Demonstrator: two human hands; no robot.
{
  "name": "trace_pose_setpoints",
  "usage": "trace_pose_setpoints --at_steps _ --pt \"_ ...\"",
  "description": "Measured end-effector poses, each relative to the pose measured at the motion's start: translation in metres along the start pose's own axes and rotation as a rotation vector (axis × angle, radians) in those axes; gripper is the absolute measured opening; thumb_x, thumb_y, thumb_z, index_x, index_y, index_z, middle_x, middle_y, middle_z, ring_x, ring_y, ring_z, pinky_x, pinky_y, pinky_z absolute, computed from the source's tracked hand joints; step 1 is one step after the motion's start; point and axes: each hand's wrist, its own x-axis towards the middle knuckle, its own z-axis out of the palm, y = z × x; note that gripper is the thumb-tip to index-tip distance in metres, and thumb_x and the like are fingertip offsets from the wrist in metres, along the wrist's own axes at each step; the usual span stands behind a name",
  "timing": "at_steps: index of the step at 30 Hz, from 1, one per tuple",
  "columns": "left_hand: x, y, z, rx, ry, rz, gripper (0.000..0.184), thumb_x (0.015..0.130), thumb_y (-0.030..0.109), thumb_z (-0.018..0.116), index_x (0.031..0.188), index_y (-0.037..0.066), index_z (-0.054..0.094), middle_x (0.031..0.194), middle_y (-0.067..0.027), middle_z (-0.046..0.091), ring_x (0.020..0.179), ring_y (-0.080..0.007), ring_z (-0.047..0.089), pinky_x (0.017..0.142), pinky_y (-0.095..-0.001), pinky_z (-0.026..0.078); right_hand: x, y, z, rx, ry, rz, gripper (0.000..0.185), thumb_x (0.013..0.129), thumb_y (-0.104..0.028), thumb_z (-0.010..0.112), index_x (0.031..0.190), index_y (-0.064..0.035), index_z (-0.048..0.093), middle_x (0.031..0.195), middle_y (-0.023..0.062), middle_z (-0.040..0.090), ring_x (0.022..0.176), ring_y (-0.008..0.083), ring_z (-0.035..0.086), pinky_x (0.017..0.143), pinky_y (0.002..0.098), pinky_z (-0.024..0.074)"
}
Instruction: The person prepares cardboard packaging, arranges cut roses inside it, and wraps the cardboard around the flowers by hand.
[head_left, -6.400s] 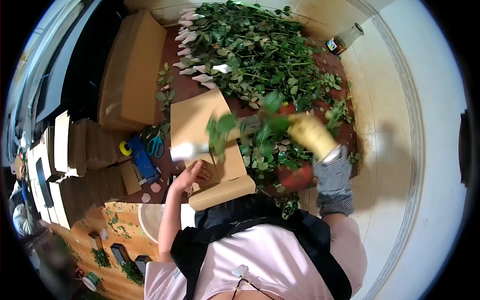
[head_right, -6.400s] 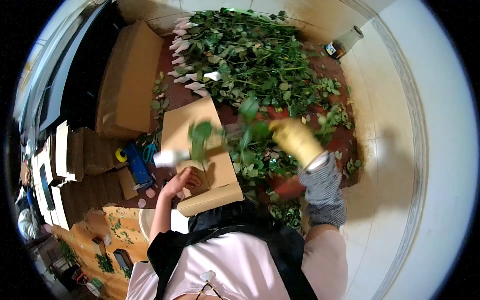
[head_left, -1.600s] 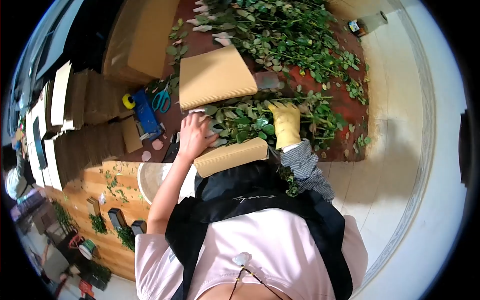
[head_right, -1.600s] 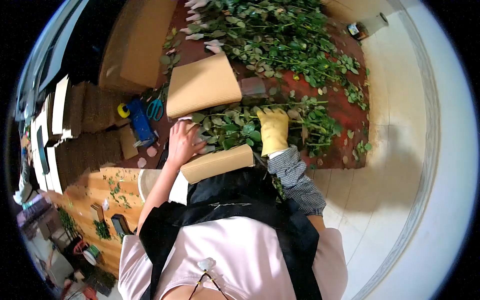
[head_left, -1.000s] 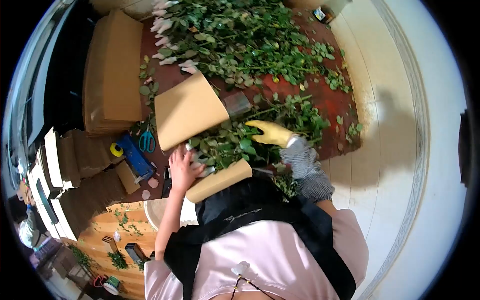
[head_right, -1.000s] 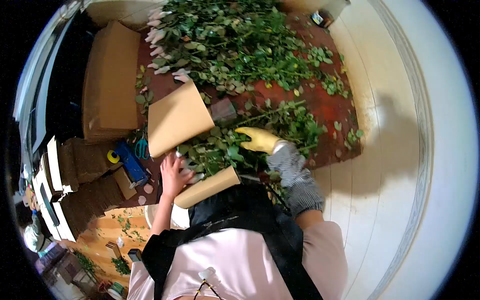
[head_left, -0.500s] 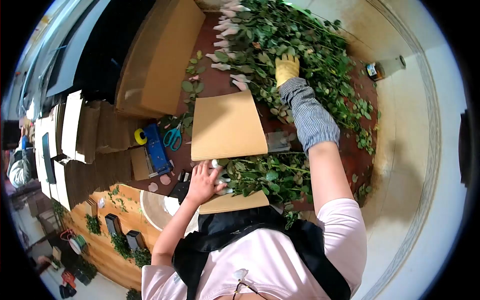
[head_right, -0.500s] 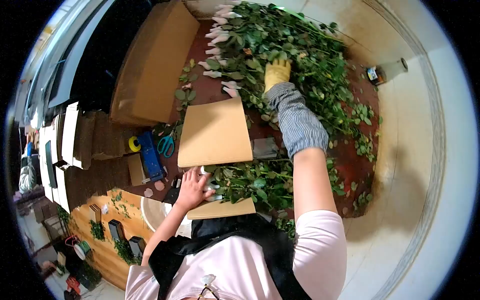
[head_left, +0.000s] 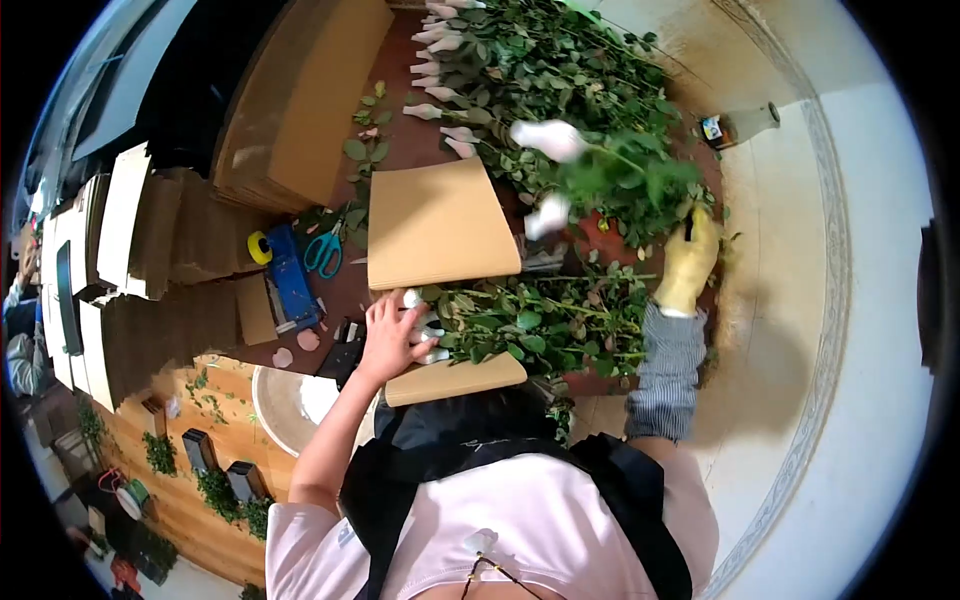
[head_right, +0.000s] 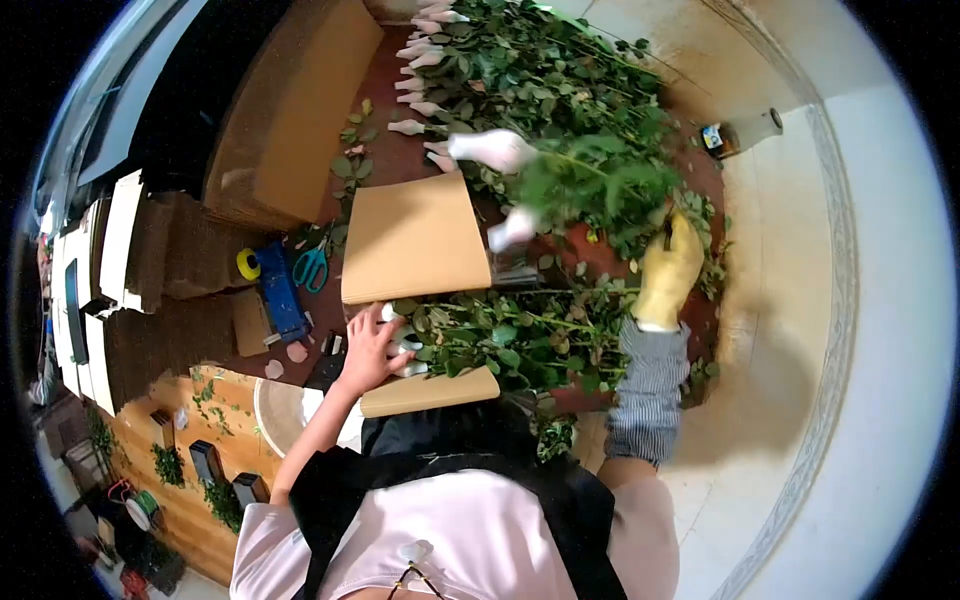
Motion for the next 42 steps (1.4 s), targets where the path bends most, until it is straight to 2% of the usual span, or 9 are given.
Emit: trace_pose_setpoints --at_steps 6,8,11,14,27,30,36,40,42 --pt "0.000 -0.004 0.005 0.039 0.055 0.057 0.061 0.075 0.037 0.080 0.128 0.014 0.060 0.139 -0.0217 0.043 0.128 -0.0416 0.042 0.107 -0.0542 0.033 -0.058 -0.010 -0.061 -0.020 -0.527 0.313 0.033 0.084 0.007 0.057 0.115 -0.0001 0.067 0.106 0.0174 0.073 0.095 0.0287 0.071 0.081 0.0347 0.0558" --pt "-0.001 -0.005 0.007 0.041 0.078 0.056 0.061 0.076 0.036 0.079 0.129 0.014 0.059 0.139 -0.0218 0.043 0.127 -0.0421 0.043 0.107 -0.0544 0.033 -0.060 -0.055 -0.089 0.556 -0.495 0.423 0.029 0.089 0.004 0.054 0.112 -0.0007 0.069 0.105 0.0168 0.073 0.094 0.0256 0.071 0.080 0.0351 0.0562" --pt "-0.003 -0.014 0.016 0.007 0.099 0.040 0.062 0.073 0.040 0.080 0.127 0.017 0.062 0.140 -0.0189 0.046 0.131 -0.0396 0.042 0.108 -0.0530 0.032 -0.126 -0.053 -0.052 0.574 -0.385 0.092 0.028 0.087 -0.002 0.054 0.110 -0.0042 0.071 0.100 0.0140 0.072 0.086 0.0269 0.071 0.074 0.0393 0.0557" --pt "-0.001 -0.019 0.021 -0.084 -0.013 -0.039 0.056 0.070 0.037 0.082 0.118 0.014 0.066 0.131 -0.0160 0.052 0.124 -0.0351 0.047 0.103 -0.0492 0.037 -0.186 -0.084 -0.021 -0.239 -0.702 -0.101 0.023 0.077 -0.010 0.063 0.097 -0.0044 0.071 0.090 0.0152 0.071 0.084 0.0324 0.069 0.076 0.0420 0.0559" --pt "0.000 -0.005 0.006 0.037 0.092 0.039 0.053 0.070 0.034 0.082 0.113 0.006 0.066 0.113 -0.0142 0.053 0.110 -0.0349 0.050 0.096 -0.0478 0.040 -0.190 -0.085 0.014 0.120 -0.548 -0.084 0.022 0.080 -0.001 0.066 0.101 -0.0068 0.072 0.080 0.0129 0.069 0.073 0.0334 0.067 0.068 0.0439 0.0544" --pt "0.001 0.000 0.001 0.054 0.081 0.073 0.059 0.069 0.032 0.084 0.118 0.007 0.063 0.120 -0.0161 0.052 0.116 -0.0366 0.048 0.099 -0.0494 0.039 -0.260 -0.040 0.093 0.336 -0.617 0.049 0.035 0.080 -0.005 0.068 0.115 -0.0050 0.066 0.094 0.0185 0.067 0.088 0.0365 0.066 0.072 0.0446 0.0529" --pt "0.001 -0.001 -0.002 0.015 0.035 0.060 0.069 0.070 0.034 0.085 0.129 0.010 0.059 0.114 -0.0146 0.052 0.113 -0.0340 0.050 0.100 -0.0481 0.037 -0.143 -0.026 -0.003 0.697 -1.369 0.066 0.069 0.092 -0.022 0.071 0.150 -0.0050 0.038 0.149 0.0213 0.045 0.138 0.0318 0.045 0.111 0.0410 0.0409" --pt "0.001 0.000 0.000 0.020 0.081 0.065 0.066 0.069 0.033 0.085 0.126 0.010 0.061 0.109 -0.0132 0.053 0.110 -0.0330 0.050 0.098 -0.0476 0.037 -0.076 -0.023 -0.003 1.019 -0.852 0.464 0.065 0.095 -0.015 0.067 0.152 -0.0079 0.036 0.152 0.0159 0.043 0.141 0.0271 0.042 0.115 0.0407 0.0375" --pt "0.002 0.002 -0.002 0.011 0.065 0.047 0.065 0.069 0.033 0.084 0.126 0.011 0.062 0.109 -0.0131 0.053 0.109 -0.0331 0.051 0.098 -0.0476 0.038 -0.066 -0.017 0.043 0.147 -0.499 0.025 0.053 0.093 -0.012 0.061 0.144 -0.0238 0.051 0.152 0.0103 0.047 0.140 0.0246 0.044 0.114 0.0405 0.0375"
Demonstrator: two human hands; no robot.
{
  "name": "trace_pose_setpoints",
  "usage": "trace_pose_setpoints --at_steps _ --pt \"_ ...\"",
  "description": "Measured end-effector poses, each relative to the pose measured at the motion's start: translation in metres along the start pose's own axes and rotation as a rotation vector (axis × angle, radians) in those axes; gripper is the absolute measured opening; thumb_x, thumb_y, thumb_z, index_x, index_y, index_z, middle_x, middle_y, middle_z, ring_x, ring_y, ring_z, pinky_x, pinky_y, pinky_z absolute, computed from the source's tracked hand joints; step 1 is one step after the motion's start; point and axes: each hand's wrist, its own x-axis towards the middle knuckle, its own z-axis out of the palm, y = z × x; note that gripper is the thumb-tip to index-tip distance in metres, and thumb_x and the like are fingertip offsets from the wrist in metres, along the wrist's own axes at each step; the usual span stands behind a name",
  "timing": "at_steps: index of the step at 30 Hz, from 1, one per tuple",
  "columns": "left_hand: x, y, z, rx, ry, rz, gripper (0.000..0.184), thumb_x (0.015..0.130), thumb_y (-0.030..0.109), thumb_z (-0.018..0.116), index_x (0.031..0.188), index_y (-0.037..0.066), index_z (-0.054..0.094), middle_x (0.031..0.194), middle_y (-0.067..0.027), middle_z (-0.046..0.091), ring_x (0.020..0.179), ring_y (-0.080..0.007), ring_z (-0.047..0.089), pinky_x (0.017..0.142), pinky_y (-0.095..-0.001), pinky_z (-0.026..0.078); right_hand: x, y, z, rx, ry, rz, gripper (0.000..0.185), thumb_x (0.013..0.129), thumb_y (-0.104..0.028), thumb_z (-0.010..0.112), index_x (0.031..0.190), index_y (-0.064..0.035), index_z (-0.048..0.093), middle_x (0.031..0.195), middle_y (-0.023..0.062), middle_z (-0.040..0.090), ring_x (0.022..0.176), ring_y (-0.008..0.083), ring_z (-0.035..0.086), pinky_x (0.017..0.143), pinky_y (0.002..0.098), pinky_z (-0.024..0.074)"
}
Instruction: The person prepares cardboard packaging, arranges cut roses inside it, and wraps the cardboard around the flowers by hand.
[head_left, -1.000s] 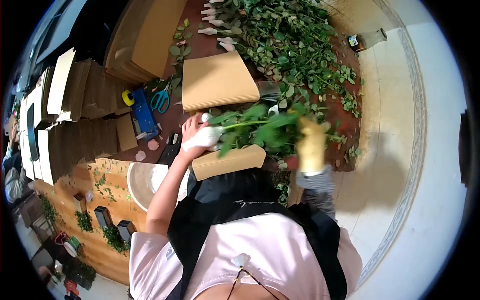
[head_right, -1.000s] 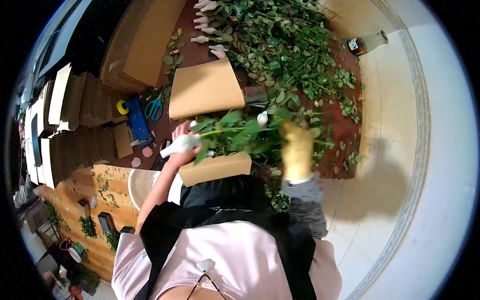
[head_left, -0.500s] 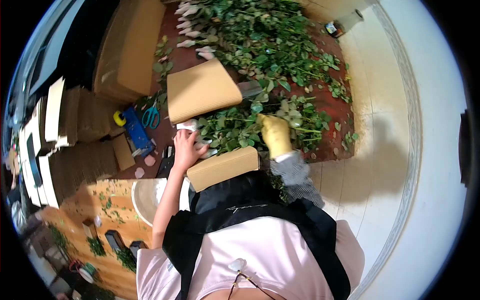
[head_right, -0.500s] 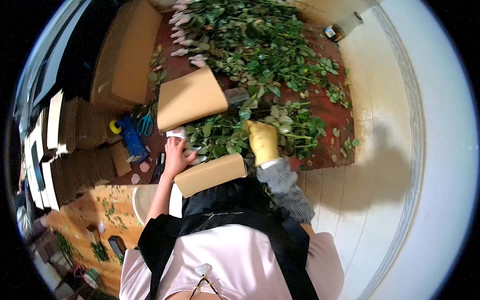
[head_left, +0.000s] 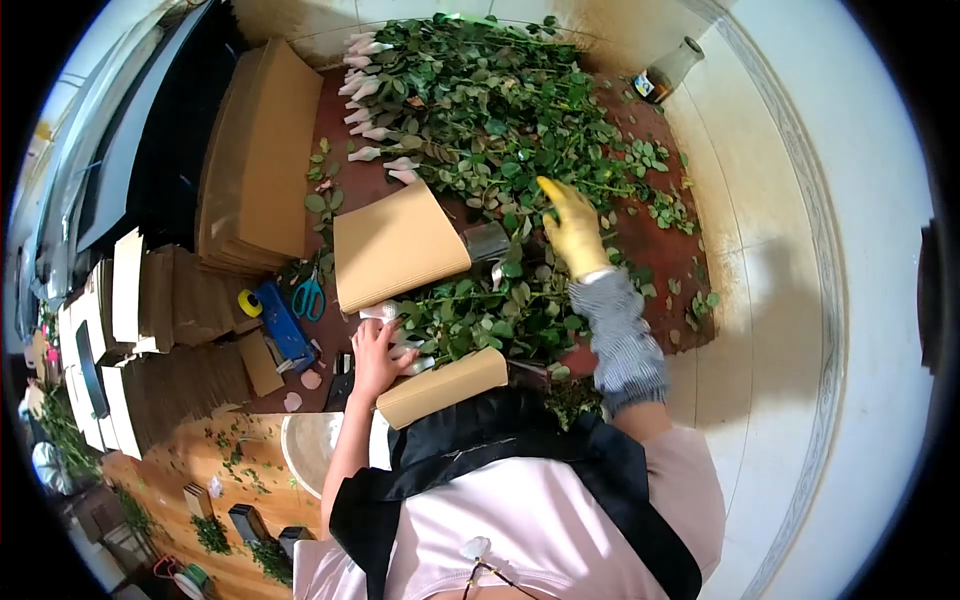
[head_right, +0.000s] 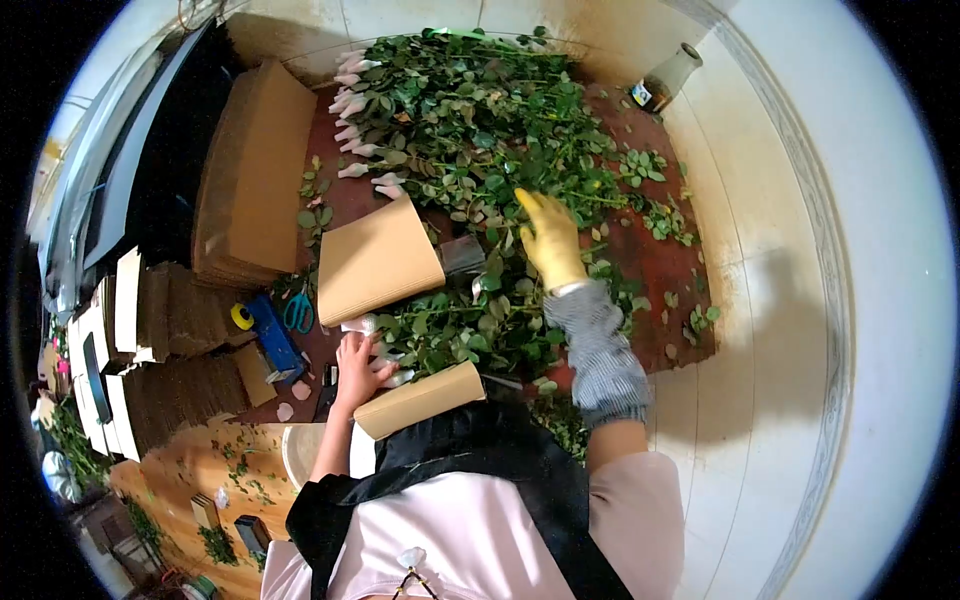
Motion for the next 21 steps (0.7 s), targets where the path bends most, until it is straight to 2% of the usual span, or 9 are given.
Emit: trace_pose_setpoints --at_steps 3,5,8,10,12,13,15,17,21 --pt "0.001 0.002 -0.004 -0.008 -0.028 -0.026 0.063 0.070 0.034 0.084 0.125 0.012 0.062 0.110 -0.0134 0.053 0.112 -0.0336 0.050 0.098 -0.0479 0.038 0.029 0.036 0.075 -0.634 -0.142 -0.140 0.038 0.103 -0.028 0.039 0.136 -0.0362 0.055 0.155 0.0084 0.043 0.146 0.0250 0.032 0.120 0.0407 0.0221" --pt "0.002 0.001 -0.003 -0.001 -0.036 -0.038 0.061 0.070 0.035 0.083 0.122 0.011 0.063 0.110 -0.0144 0.052 0.112 -0.0344 0.050 0.098 -0.0485 0.038 0.043 0.050 0.101 -0.292 -0.248 -0.088 0.036 0.103 -0.029 0.040 0.135 -0.0295 0.056 0.157 0.0082 0.039 0.147 0.0281 0.031 0.120 0.0437 0.0231" --pt "-0.002 0.002 0.001 0.027 -0.013 -0.040 0.060 0.069 0.036 0.083 0.120 0.010 0.064 0.110 -0.0154 0.052 0.112 -0.0354 0.049 0.098 -0.0488 0.038 0.053 0.009 0.038 -0.640 0.019 -0.066 0.024 0.093 -0.022 0.059 0.114 -0.0102 0.065 0.140 0.0078 0.056 0.138 0.0270 0.041 0.119 0.0445 0.0266" --pt "0.000 0.001 0.000 0.027 -0.043 -0.051 0.059 0.069 0.036 0.083 0.119 0.009 0.064 0.110 -0.0158 0.051 0.114 -0.0360 0.048 0.099 -0.0489 0.038 0.073 0.013 0.027 -0.381 0.467 -0.148 0.020 0.084 -0.016 0.069 0.103 -0.0102 0.069 0.127 0.0086 0.064 0.124 0.0306 0.054 0.110 0.0459 0.0392" --pt "-0.001 -0.001 0.001 0.029 -0.040 -0.039 0.059 0.070 0.036 0.083 0.118 0.008 0.064 0.110 -0.0161 0.051 0.113 -0.0364 0.048 0.099 -0.0491 0.037 0.107 -0.004 0.005 -0.033 0.533 0.122 0.024 0.082 -0.011 0.073 0.106 -0.0081 0.070 0.120 0.0109 0.066 0.110 0.0318 0.062 0.101 0.0451 0.0473" --pt "0.000 -0.001 0.001 0.041 -0.050 -0.042 0.059 0.070 0.036 0.083 0.119 0.008 0.064 0.110 -0.0162 0.051 0.113 -0.0365 0.048 0.099 -0.0490 0.037 0.139 0.011 0.024 0.618 0.543 0.140 0.031 0.084 -0.012 0.073 0.114 -0.0083 0.068 0.123 0.0125 0.064 0.110 0.0321 0.063 0.101 0.0442 0.0486" --pt "0.000 0.000 0.001 0.055 -0.040 -0.033 0.061 0.070 0.036 0.083 0.120 0.007 0.063 0.111 -0.0163 0.051 0.114 -0.0370 0.047 0.099 -0.0489 0.037 0.163 0.012 0.033 0.719 0.431 0.092 0.044 0.086 -0.016 0.072 0.127 -0.0085 0.062 0.131 0.0157 0.062 0.115 0.0337 0.062 0.102 0.0413 0.0492" --pt "0.000 -0.001 0.001 0.055 -0.047 -0.029 0.061 0.070 0.036 0.083 0.121 0.009 0.063 0.111 -0.0163 0.051 0.114 -0.0370 0.048 0.100 -0.0493 0.037 0.160 -0.037 -0.002 0.053 0.236 0.069 0.057 0.089 -0.020 0.071 0.141 -0.0103 0.052 0.140 0.0186 0.056 0.125 0.0338 0.058 0.106 0.0392 0.0469" --pt "-0.001 0.003 -0.001 0.041 -0.024 -0.033 0.062 0.070 0.035 0.083 0.124 0.011 0.063 0.110 -0.0160 0.052 0.113 -0.0368 0.049 0.099 -0.0494 0.038 0.088 -0.076 -0.032 0.059 0.182 -0.220 0.054 0.089 -0.024 0.071 0.138 -0.0075 0.053 0.137 0.0165 0.059 0.120 0.0320 0.062 0.104 0.0398 0.0496"
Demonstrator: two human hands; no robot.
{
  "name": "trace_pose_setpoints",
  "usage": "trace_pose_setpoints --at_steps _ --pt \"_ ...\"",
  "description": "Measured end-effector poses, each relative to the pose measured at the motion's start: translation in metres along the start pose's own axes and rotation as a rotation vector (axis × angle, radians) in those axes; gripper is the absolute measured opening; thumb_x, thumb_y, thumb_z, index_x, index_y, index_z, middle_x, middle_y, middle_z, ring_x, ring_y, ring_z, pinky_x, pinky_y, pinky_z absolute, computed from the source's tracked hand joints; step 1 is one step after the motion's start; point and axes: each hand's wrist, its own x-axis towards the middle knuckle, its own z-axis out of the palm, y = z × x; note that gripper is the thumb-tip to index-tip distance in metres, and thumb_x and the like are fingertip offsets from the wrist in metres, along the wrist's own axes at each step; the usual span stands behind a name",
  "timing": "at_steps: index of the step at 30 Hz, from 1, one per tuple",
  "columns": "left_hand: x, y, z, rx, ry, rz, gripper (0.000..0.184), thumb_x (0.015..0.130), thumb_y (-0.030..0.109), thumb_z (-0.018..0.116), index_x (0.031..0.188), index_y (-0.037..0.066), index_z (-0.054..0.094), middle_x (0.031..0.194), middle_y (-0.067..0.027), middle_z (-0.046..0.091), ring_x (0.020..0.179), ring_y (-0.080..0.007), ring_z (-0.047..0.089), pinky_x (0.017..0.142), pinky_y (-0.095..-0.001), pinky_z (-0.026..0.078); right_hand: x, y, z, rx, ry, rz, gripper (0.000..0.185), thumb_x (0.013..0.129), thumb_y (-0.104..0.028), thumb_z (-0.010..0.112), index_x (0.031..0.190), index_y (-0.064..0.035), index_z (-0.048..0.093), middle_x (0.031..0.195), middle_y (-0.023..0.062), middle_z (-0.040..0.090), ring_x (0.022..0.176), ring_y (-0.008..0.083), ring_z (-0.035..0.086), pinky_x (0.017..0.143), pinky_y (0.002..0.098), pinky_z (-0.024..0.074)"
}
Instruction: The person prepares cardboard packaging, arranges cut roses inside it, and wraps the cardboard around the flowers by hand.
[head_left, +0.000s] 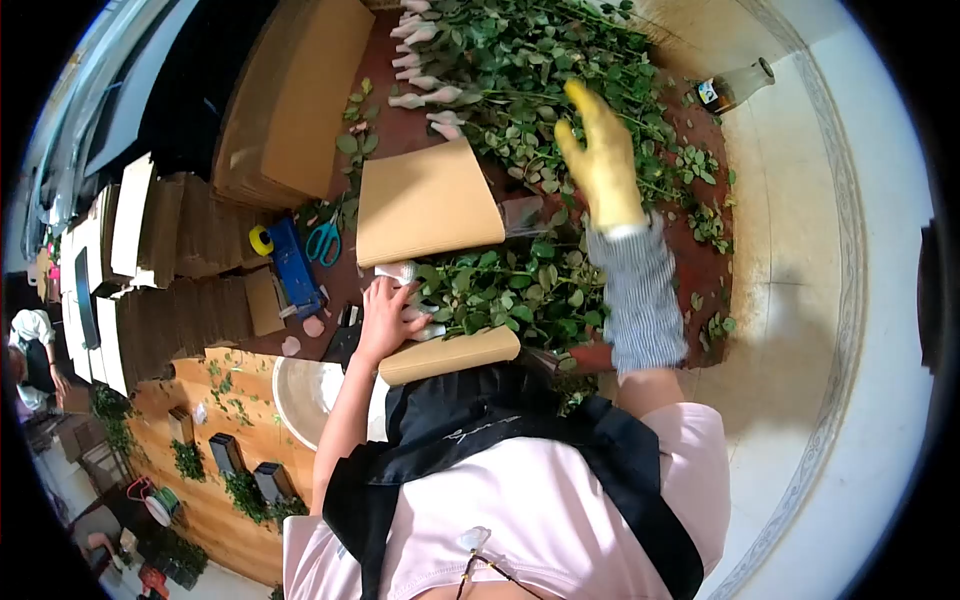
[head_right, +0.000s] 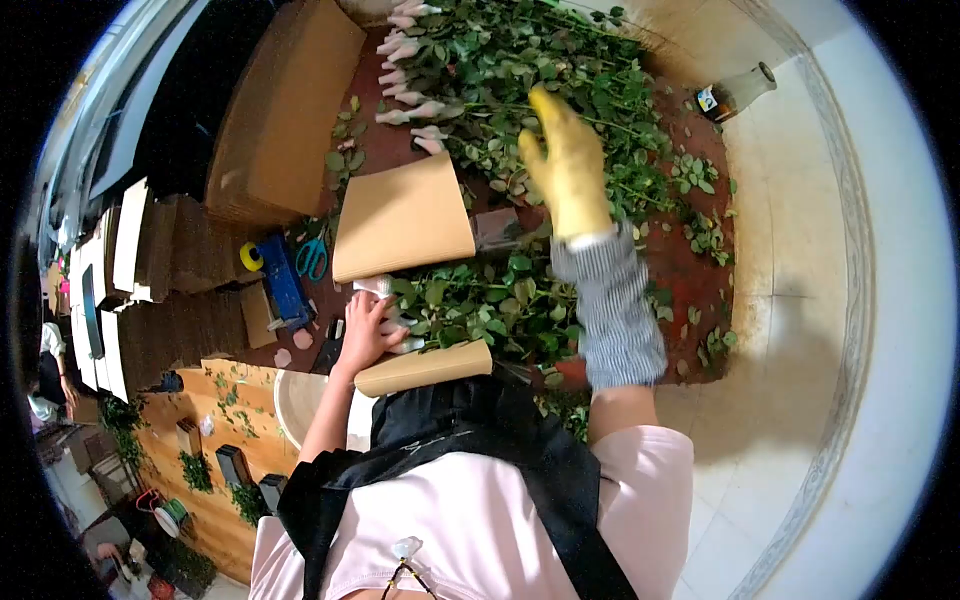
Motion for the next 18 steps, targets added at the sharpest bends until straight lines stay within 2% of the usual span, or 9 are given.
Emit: trace_pose_setpoints --at_steps 3,5,7,9,10,11,13,15,18 --pt "0.000 0.001 -0.001 -0.004 0.003 -0.009 0.061 0.071 0.035 0.083 0.123 0.011 0.063 0.111 -0.0161 0.051 0.112 -0.0374 0.049 0.099 -0.0497 0.038 -0.097 -0.015 -0.002 0.145 -0.234 -0.028 0.054 0.085 -0.017 0.073 0.136 -0.0095 0.056 0.127 0.0180 0.065 0.113 0.0343 0.064 0.097 0.0416 0.0523" --pt "0.001 0.000 0.000 -0.031 -0.032 -0.035 0.059 0.070 0.034 0.083 0.121 0.010 0.064 0.111 -0.0158 0.051 0.110 -0.0365 0.049 0.098 -0.0492 0.039 -0.145 -0.043 0.005 -0.135 -0.564 0.257 0.053 0.086 -0.015 0.070 0.137 -0.0119 0.054 0.117 0.0178 0.068 0.103 0.0351 0.067 0.091 0.0433 0.0543" --pt "0.001 0.000 0.001 -0.024 -0.009 -0.018 0.059 0.070 0.033 0.083 0.121 0.010 0.065 0.111 -0.0155 0.050 0.110 -0.0361 0.049 0.097 -0.0489 0.039 -0.202 -0.044 0.043 -0.164 -0.738 0.358 0.057 0.086 -0.013 0.068 0.140 -0.0104 0.050 0.120 0.0205 0.064 0.108 0.0386 0.063 0.095 0.0472 0.0506" --pt "0.002 0.001 0.001 0.030 0.009 0.013 0.059 0.070 0.032 0.083 0.121 0.010 0.064 0.115 -0.0160 0.051 0.114 -0.0368 0.048 0.097 -0.0487 0.040 -0.258 -0.028 0.093 -0.124 -0.241 0.112 0.061 0.086 -0.012 0.066 0.144 -0.0070 0.045 0.130 0.0230 0.057 0.118 0.0430 0.055 0.104 0.0508 0.0431" --pt "0.002 0.001 0.001 0.035 0.011 0.021 0.057 0.070 0.033 0.083 0.120 0.010 0.064 0.117 -0.0163 0.051 0.115 -0.0371 0.048 0.097 -0.0489 0.040 -0.261 -0.028 0.091 -0.032 -0.246 0.133 0.059 0.087 -0.012 0.066 0.142 -0.0026 0.046 0.139 0.0226 0.051 0.125 0.0453 0.048 0.110 0.0523 0.0356" --pt "0.002 0.001 0.001 0.043 0.021 0.022 0.056 0.071 0.033 0.083 0.118 0.009 0.065 0.118 -0.0165 0.051 0.116 -0.0374 0.047 0.097 -0.0490 0.039 -0.262 -0.022 0.092 -0.037 -0.243 0.135 0.059 0.087 -0.012 0.066 0.142 -0.0026 0.046 0.139 0.0226 0.051 0.125 0.0453 0.048 0.110 0.0523 0.0356" --pt "0.005 0.002 0.001 0.041 0.003 0.010 0.055 0.071 0.033 0.083 0.117 0.009 0.065 0.118 -0.0167 0.051 0.116 -0.0376 0.048 0.097 -0.0492 0.039 -0.262 -0.007 0.094 0.179 -0.137 0.079 0.053 0.086 -0.012 0.067 0.136 -0.0025 0.052 0.132 0.0230 0.056 0.120 0.0419 0.052 0.108 0.0513 0.0381" --pt "0.003 0.001 0.000 0.025 -0.004 0.013 0.053 0.072 0.034 0.083 0.114 0.009 0.065 0.118 -0.0173 0.052 0.116 -0.0378 0.048 0.098 -0.0496 0.039 -0.250 -0.008 0.080 0.450 -0.198 0.278 0.049 0.091 -0.018 0.067 0.136 -0.0037 0.055 0.133 0.0188 0.059 0.121 0.0381 0.054 0.105 0.0448 0.0424" --pt "-0.002 -0.009 0.005 -0.008 0.015 0.033 0.058 0.071 0.034 0.083 0.120 0.010 0.064 0.127 -0.0191 0.051 0.123 -0.0390 0.047 0.102 -0.0507 0.039 -0.238 0.001 0.065 0.461 -0.353 0.365 0.050 0.091 -0.017 0.068 0.138 -0.0079 0.055 0.135 0.0182 0.060 0.125 0.0347 0.056 0.105 0.0414 0.0446"
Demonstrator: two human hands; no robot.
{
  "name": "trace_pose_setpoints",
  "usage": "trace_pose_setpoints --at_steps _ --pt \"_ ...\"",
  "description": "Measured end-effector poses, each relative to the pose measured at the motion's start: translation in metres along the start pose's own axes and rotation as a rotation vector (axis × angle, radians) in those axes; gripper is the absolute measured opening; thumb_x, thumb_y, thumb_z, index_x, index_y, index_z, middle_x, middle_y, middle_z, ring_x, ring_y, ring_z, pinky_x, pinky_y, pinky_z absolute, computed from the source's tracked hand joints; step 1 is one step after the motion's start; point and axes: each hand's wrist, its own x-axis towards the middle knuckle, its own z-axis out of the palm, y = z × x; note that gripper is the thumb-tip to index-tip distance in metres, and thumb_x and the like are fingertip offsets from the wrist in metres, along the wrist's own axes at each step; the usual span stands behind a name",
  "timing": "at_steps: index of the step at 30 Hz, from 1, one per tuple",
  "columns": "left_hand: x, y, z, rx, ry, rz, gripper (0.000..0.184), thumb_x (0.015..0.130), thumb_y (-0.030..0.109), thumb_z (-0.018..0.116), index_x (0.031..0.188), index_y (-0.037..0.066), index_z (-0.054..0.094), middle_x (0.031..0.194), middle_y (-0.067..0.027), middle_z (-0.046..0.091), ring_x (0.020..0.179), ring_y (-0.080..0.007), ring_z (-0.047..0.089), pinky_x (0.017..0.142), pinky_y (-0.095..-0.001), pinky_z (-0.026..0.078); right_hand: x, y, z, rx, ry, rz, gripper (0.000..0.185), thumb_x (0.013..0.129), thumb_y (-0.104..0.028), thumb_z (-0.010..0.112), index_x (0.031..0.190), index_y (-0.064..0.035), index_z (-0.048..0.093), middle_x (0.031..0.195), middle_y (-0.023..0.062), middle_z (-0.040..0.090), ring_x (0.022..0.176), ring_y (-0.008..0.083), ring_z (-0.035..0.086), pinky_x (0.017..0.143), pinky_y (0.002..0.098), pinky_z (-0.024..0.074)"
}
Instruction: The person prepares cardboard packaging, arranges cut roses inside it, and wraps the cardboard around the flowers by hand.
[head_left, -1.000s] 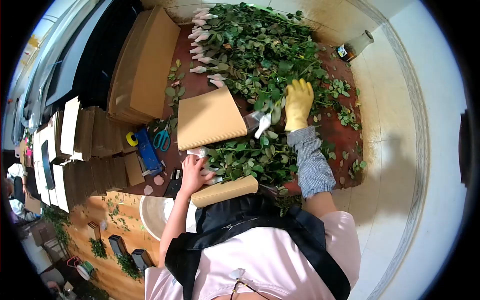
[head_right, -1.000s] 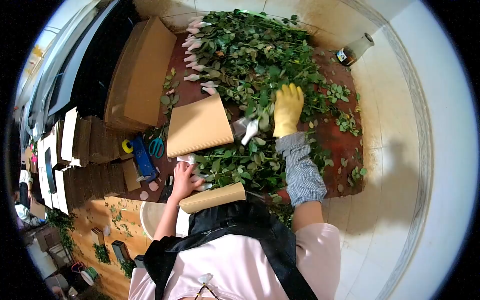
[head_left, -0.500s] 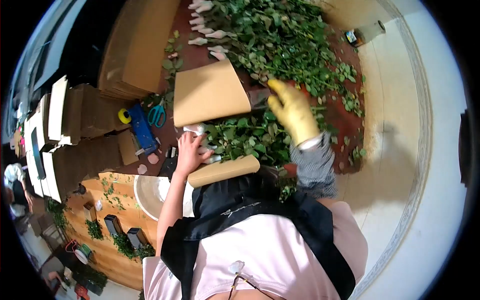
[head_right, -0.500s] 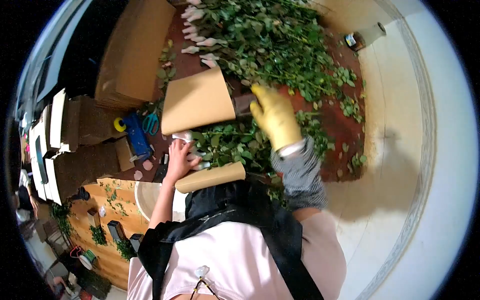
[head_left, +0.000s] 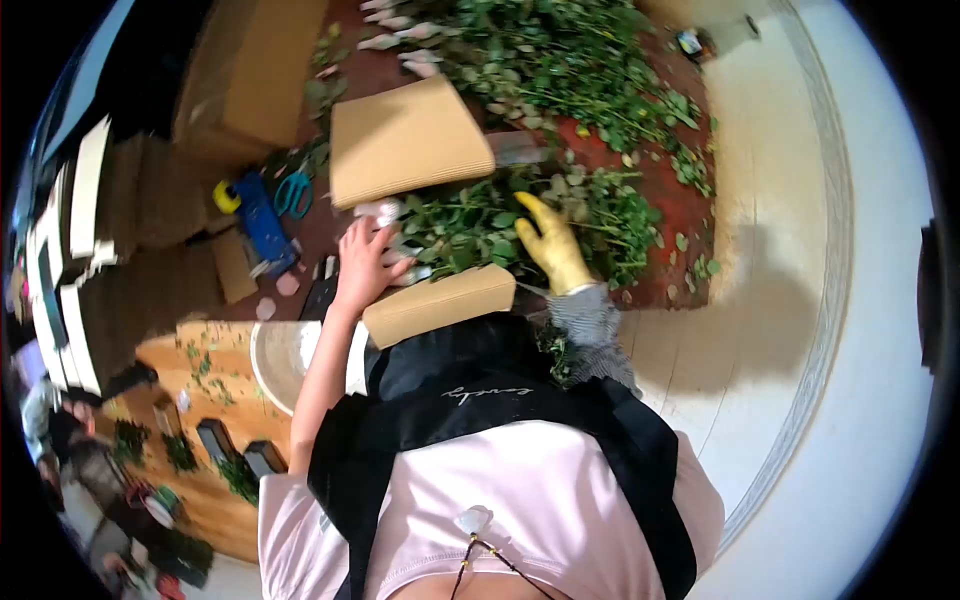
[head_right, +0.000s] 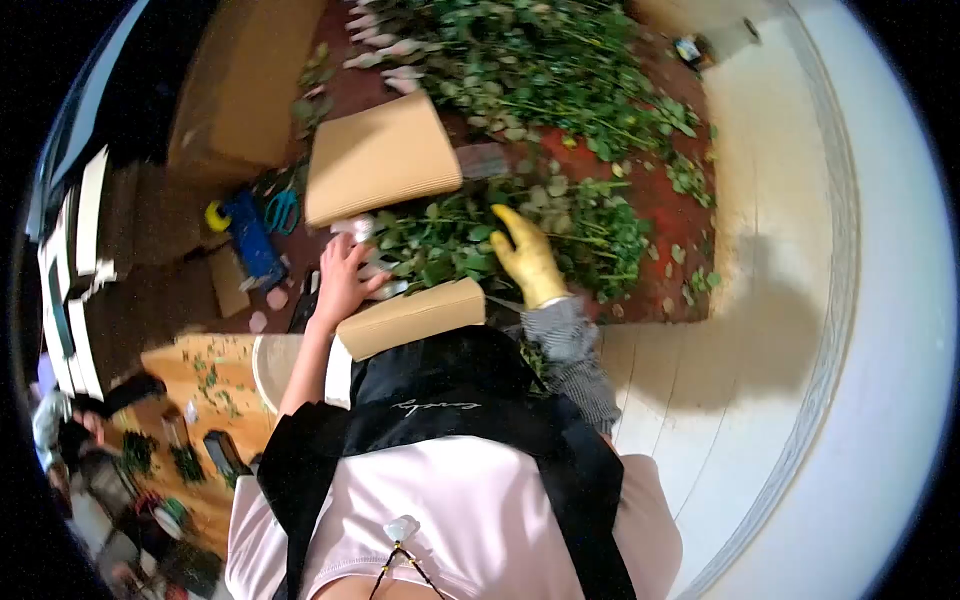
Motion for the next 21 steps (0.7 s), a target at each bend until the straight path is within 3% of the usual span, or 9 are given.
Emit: trace_pose_setpoints --at_steps 4,7,8,9,11,13,15,17,21 --pt "-0.019 -0.006 -0.028 -0.241 0.087 -0.155 0.045 0.082 0.020 0.076 0.124 0.010 0.062 0.132 -0.0159 0.053 0.125 -0.0378 0.048 0.105 -0.0470 0.041 0.007 -0.087 -0.038 -0.245 -0.210 0.020 0.056 0.091 -0.015 0.068 0.144 -0.0111 0.050 0.142 0.0157 0.056 0.131 0.0313 0.054 0.110 0.0416 0.0442" --pt "-0.042 -0.028 -0.022 -0.517 0.111 -0.519 0.027 0.101 0.019 0.058 0.121 0.002 0.063 0.104 -0.0153 0.069 0.095 -0.0258 0.067 0.089 -0.0376 0.052 0.014 -0.164 -0.024 0.161 -0.401 -0.361 0.067 0.087 -0.012 0.071 0.148 -0.0131 0.045 0.149 0.0123 0.051 0.134 0.0282 0.051 0.111 0.0425 0.0430" --pt "-0.043 -0.029 -0.023 -0.547 0.055 -0.581 0.035 0.107 0.027 0.047 0.112 -0.001 0.067 0.088 -0.0134 0.071 0.080 -0.0206 0.068 0.079 -0.0361 0.053 0.015 -0.184 -0.010 0.308 -0.530 -0.388 0.068 0.087 -0.015 0.071 0.149 -0.0129 0.044 0.145 0.0122 0.054 0.127 0.0267 0.056 0.109 0.0410 0.0444" --pt "-0.042 -0.030 -0.022 -0.549 0.060 -0.592 0.035 0.107 0.027 0.047 0.112 -0.001 0.067 0.088 -0.0134 0.071 0.080 -0.0206 0.068 0.079 -0.0361 0.053 0.020 -0.189 0.005 0.209 -0.677 -0.430 0.065 0.088 -0.023 0.071 0.146 -0.0106 0.047 0.132 0.0127 0.062 0.115 0.0255 0.062 0.101 0.0415 0.0489" --pt "-0.038 -0.025 -0.020 -0.592 -0.184 -0.645 0.048 0.102 0.041 0.047 0.095 -0.001 0.070 0.081 -0.0191 0.069 0.081 -0.0373 0.068 0.078 -0.0433 0.052 0.033 -0.155 0.057 -0.469 -0.770 -0.595 0.033 0.088 -0.028 0.068 0.114 -0.0074 0.070 0.098 0.0104 0.074 0.092 0.0287 0.070 0.083 0.0422 0.0545" --pt "-0.025 -0.003 -0.034 -0.334 -0.395 -0.521 0.054 0.096 0.053 0.053 0.089 0.003 0.074 0.080 -0.0205 0.069 0.083 -0.0397 0.068 0.075 -0.0444 0.053 0.045 -0.117 0.112 -1.044 -1.044 -0.497 0.029 0.092 -0.034 0.058 0.101 -0.0101 0.073 0.096 0.0110 0.074 0.089 0.0291 0.071 0.079 0.0440 0.0553" --pt "-0.021 0.000 -0.038 -0.237 -0.555 -0.397 0.051 0.092 0.053 0.060 0.087 0.004 0.074 0.079 -0.0201 0.069 0.079 -0.0384 0.068 0.071 -0.0448 0.054 0.054 -0.131 0.102 -0.924 -1.108 -0.462 0.028 0.090 -0.028 0.058 0.103 -0.0085 0.074 0.104 0.0133 0.074 0.096 0.0325 0.071 0.081 0.0452 0.0563" --pt "-0.025 -0.001 -0.030 -0.248 -0.468 -0.367 0.045 0.089 0.046 0.067 0.081 0.002 0.072 0.075 -0.0187 0.067 0.071 -0.0373 0.067 0.064 -0.0437 0.052 0.056 -0.140 0.084 -0.687 -1.092 -0.369 0.030 0.089 -0.029 0.060 0.107 -0.0078 0.072 0.104 0.0152 0.073 0.098 0.0351 0.069 0.083 0.0471 0.0558" --pt "-0.033 -0.006 -0.016 -0.729 -0.300 -0.345 0.031 0.091 0.022 0.068 0.074 -0.003 0.061 0.064 -0.0104 0.056 0.057 -0.0203 0.054 0.058 -0.0350 0.045 0.047 -0.117 0.091 -0.796 -1.049 -0.464 0.030 0.088 -0.027 0.062 0.110 -0.0090 0.070 0.106 0.0157 0.072 0.100 0.0350 0.069 0.082 0.0455 0.0560"
